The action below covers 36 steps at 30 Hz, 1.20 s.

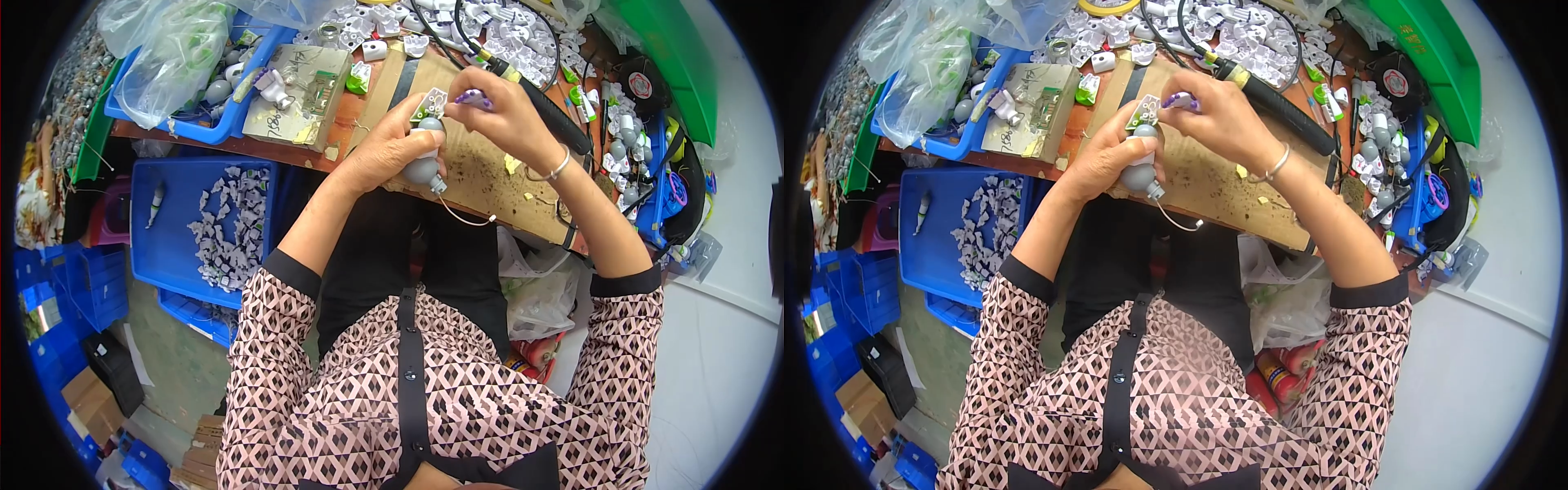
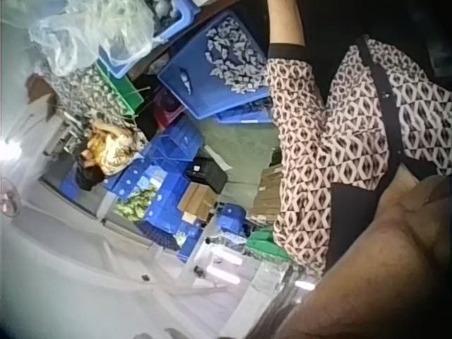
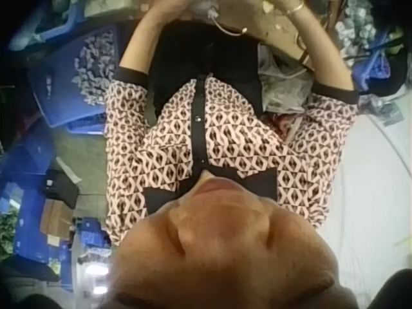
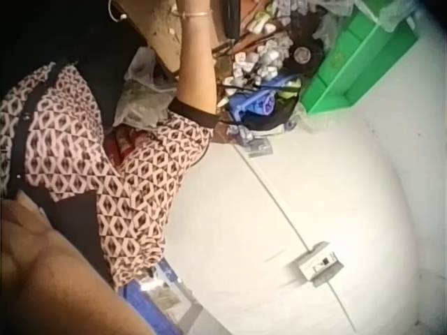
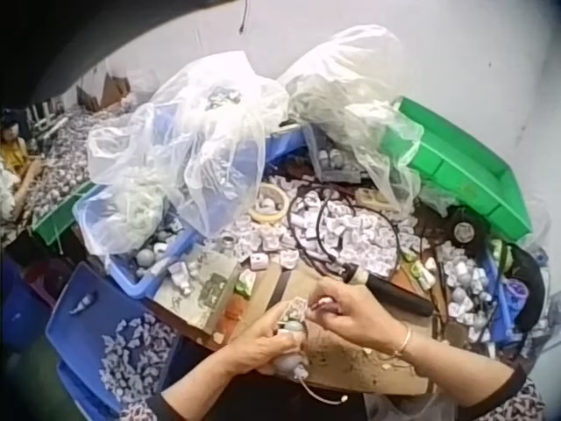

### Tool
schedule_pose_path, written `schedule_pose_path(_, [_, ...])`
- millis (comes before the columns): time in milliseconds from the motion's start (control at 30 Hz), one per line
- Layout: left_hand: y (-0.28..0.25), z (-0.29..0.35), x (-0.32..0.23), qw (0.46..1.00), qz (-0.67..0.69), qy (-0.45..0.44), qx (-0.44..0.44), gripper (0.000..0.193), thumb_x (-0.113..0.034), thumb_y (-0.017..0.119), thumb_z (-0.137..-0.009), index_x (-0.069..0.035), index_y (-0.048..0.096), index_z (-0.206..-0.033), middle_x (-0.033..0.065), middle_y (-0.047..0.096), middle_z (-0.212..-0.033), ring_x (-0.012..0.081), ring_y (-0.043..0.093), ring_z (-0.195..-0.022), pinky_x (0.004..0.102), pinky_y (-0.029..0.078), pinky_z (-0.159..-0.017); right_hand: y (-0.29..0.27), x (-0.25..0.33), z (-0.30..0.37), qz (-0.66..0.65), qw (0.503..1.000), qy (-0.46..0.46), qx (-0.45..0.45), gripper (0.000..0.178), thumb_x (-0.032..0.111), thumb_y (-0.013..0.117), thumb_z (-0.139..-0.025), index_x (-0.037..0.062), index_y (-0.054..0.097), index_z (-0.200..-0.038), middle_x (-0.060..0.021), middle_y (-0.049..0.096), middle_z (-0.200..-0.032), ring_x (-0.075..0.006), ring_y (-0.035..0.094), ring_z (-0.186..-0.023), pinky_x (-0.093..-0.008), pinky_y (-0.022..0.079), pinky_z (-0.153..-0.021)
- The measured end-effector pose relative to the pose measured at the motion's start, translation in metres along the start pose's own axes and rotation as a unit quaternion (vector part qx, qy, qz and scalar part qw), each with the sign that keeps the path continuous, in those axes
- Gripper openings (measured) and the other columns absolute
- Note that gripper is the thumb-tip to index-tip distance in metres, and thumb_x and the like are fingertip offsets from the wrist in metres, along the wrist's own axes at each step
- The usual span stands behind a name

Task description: Assembling the internal and external components of a handheld electronic toy, including wiring and fastening screws with an electric screwdriver.

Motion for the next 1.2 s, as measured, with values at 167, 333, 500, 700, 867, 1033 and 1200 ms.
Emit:
schedule_pose_path(167, [0.000,-0.002,-0.002,0.998,-0.061,0.018,-0.003,0.042,-0.016,0.057,-0.084,-0.004,0.043,-0.122,0.0010,0.054,-0.090,0.0069,0.055,-0.077,0.0238,0.047,-0.067,0.001,0.048,0.014,0.298,0.917,-0.262,-0.033,0.025,0.001,0.068,-0.071,0.0067,0.062,-0.095,-0.0045,0.064,-0.082,-0.0200,0.063,-0.071,-0.0286,0.050,-0.059])
schedule_pose_path(333, [-0.006,-0.006,0.000,0.994,-0.100,0.045,-0.013,0.039,-0.019,0.058,-0.084,-0.003,0.046,-0.118,0.0011,0.053,-0.090,0.0062,0.051,-0.079,0.0234,0.044,-0.068,0.001,0.047,0.008,0.299,0.911,-0.284,-0.021,0.024,0.000,0.067,-0.069,0.0074,0.061,-0.091,-0.0058,0.064,-0.082,-0.0232,0.064,-0.073,-0.0310,0.051,-0.060])
schedule_pose_path(500, [-0.007,-0.006,0.003,0.991,-0.129,0.047,-0.006,0.051,-0.017,0.059,-0.087,-0.004,0.036,-0.131,0.0036,0.055,-0.086,0.0130,0.061,-0.070,0.0265,0.050,-0.062,0.001,0.030,0.001,0.262,0.951,-0.164,-0.018,0.017,0.004,0.065,-0.075,0.0058,0.056,-0.090,-0.0090,0.062,-0.080,-0.0247,0.062,-0.071,-0.0302,0.048,-0.060])
schedule_pose_path(700, [-0.003,-0.004,-0.004,0.974,-0.213,0.067,-0.034,0.047,-0.022,0.059,-0.081,-0.003,0.045,-0.122,0.0079,0.056,-0.092,0.0157,0.055,-0.083,0.0310,0.046,-0.076,-0.004,-0.016,-0.007,0.088,0.994,0.035,-0.047,0.022,0.017,0.063,-0.081,0.0025,0.051,-0.092,-0.0019,0.051,-0.070,-0.0129,0.050,-0.062,-0.0283,0.043,-0.058])
schedule_pose_path(867, [-0.006,-0.003,-0.005,0.979,-0.181,0.084,-0.045,0.045,-0.020,0.058,-0.083,-0.003,0.045,-0.123,0.0065,0.056,-0.091,0.0130,0.056,-0.079,0.0280,0.047,-0.071,0.009,-0.021,0.003,-0.094,0.982,0.166,0.015,0.027,0.032,0.062,-0.083,0.0091,0.054,-0.094,0.0039,0.045,-0.071,-0.0032,0.038,-0.063,-0.0187,0.029,-0.052])
schedule_pose_path(1033, [0.001,0.002,-0.005,0.999,-0.036,0.019,-0.024,0.046,-0.016,0.056,-0.087,-0.004,0.039,-0.128,0.0051,0.056,-0.087,0.0121,0.060,-0.070,0.0261,0.049,-0.063,0.004,-0.020,0.009,-0.213,0.965,0.153,-0.020,0.024,0.030,0.053,-0.091,0.0073,0.053,-0.098,0.0021,0.052,-0.074,-0.0050,0.040,-0.064,-0.0193,0.032,-0.055])
schedule_pose_path(1200, [0.000,0.000,0.000,0.998,-0.060,0.029,-0.021,0.049,-0.015,0.057,-0.087,-0.004,0.036,-0.130,0.0050,0.055,-0.085,0.0137,0.062,-0.068,0.0274,0.050,-0.062,-0.022,-0.019,0.010,-0.141,0.983,0.068,-0.092,0.021,0.026,0.046,-0.096,0.0062,0.054,-0.100,0.0013,0.057,-0.084,-0.0050,0.045,-0.068,-0.0187,0.035,-0.060])
Point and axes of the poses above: each hand's wrist, its own z-axis away from the middle knuckle, its own y-axis out of the palm, x = y × z, the point moved 9 cm from there along -z, towards the middle knuckle
